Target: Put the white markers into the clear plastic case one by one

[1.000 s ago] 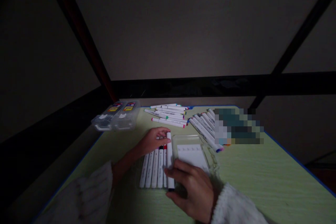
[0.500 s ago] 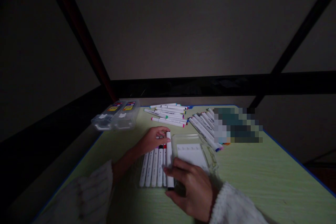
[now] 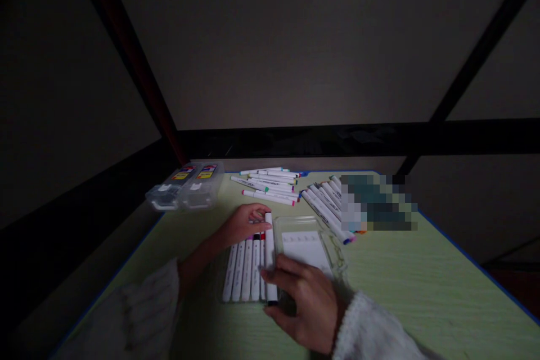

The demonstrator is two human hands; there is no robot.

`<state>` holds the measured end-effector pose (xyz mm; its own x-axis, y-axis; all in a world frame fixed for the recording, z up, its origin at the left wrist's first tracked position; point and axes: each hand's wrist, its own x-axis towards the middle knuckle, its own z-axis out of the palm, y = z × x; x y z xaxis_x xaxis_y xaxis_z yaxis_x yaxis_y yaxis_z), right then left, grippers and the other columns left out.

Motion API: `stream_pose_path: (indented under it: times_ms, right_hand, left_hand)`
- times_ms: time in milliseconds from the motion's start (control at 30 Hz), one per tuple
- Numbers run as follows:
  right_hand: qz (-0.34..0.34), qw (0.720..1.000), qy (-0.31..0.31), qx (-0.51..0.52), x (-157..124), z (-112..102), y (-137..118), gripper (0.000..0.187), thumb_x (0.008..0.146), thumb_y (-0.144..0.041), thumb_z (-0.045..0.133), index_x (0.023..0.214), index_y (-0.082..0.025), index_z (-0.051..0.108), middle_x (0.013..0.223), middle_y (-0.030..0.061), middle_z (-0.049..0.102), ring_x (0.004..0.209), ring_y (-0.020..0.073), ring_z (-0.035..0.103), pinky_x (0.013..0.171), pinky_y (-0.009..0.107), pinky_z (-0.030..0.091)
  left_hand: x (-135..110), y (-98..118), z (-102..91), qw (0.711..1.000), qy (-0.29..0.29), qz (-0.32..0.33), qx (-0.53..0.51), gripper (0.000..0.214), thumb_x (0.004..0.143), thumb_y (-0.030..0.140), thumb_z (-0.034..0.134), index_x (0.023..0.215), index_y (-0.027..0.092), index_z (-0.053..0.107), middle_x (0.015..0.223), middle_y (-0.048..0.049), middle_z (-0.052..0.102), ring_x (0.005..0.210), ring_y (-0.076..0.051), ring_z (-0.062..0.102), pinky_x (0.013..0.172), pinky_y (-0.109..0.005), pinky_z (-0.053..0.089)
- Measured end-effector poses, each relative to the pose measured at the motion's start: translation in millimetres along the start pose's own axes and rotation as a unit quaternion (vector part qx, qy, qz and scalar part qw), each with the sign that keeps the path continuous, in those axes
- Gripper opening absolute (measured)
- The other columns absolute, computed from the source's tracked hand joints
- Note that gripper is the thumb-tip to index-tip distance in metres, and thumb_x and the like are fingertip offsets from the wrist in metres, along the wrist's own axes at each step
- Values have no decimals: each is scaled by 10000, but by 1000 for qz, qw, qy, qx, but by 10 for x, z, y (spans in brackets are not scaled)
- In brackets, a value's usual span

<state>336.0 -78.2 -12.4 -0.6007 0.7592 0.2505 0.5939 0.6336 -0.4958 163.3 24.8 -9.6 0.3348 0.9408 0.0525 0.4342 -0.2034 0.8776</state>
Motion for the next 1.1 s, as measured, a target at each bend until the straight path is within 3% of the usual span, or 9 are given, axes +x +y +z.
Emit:
stream_pose_path:
  times_ms: [233,600,1100]
  right_hand:
    - [-30,999,-26,-31,-5,-46,-3,368,726,-295,518,1074,-181,562,890,62,569,782,178,544,667,288,448]
    - [-70,995,7,-67,-37,-13,30,383,755,-313,484,1113,-189,536,867,62,565,775,188,542,653,307,443]
    - [-97,991,-3,-95,-37,-35,31,368,789,-320,460,1119,-171,526,870,73,564,797,189,538,690,314,454]
  left_hand:
    - [-1,14,-136,999,-22,0,36,289,549,246,669,784,117,561,681,5,565,591,-95,507,539,-205,397]
    - [-35,64,-175,999,-32,-25,6,272,538,213,662,745,127,508,629,42,510,582,-87,487,541,-202,378]
    - [-7,39,-155,999,-26,-27,-20,277,509,183,682,704,131,493,623,40,502,579,-76,477,559,-206,383]
